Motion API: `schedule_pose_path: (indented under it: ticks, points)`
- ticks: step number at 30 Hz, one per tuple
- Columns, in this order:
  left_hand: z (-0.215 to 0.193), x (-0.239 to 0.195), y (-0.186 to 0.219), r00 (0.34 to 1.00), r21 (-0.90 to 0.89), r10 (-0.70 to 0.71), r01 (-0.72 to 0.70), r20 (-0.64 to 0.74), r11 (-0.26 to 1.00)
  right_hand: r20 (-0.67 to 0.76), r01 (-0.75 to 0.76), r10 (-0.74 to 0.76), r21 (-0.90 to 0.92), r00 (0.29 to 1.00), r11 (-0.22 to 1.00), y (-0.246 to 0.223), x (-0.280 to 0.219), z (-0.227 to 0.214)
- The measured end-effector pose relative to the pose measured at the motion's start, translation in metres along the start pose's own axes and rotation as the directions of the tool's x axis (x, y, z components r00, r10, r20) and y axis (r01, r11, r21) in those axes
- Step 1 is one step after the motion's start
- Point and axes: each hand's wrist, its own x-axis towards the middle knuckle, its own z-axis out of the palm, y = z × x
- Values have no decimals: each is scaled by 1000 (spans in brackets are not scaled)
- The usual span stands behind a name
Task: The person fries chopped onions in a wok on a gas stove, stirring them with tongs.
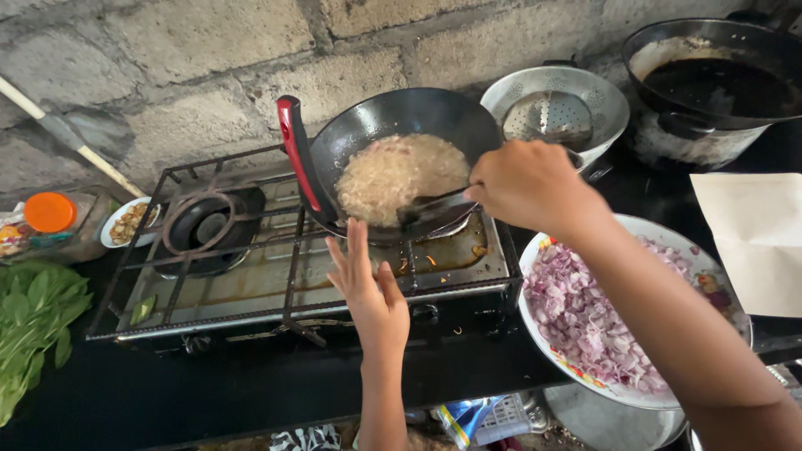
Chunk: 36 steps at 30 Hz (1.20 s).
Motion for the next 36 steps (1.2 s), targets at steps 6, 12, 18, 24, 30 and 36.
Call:
schedule_pose_path:
  ticks: [6,12,18,24,30,36]
  points:
    - [1,3,-3,1000,33,-10,9,26,999,-130,-64,53,-84,990,994,10,28,43]
    - [-9,3,-12,999,34,-24,26,-35,999,-217,-163,134,-123,967,979,21,27,28]
    - [-10,-8,-13,998,-79,-8,3,-68,997,-225,-221,184,-150,957,964,34,21,29]
    - [-6,-4,-3,998,-130,61,-65,-35,989,-112,-171,169,-8,979,985,19,3,41]
    - [-10,11,8,988,-138,154,-148,30,979,-42,-70,78,150,996,986,8,-7,38]
    - [-20,40,12,965,-137,258,-249,54,959,-112,-8,28,170,993,985,2,-22,22]
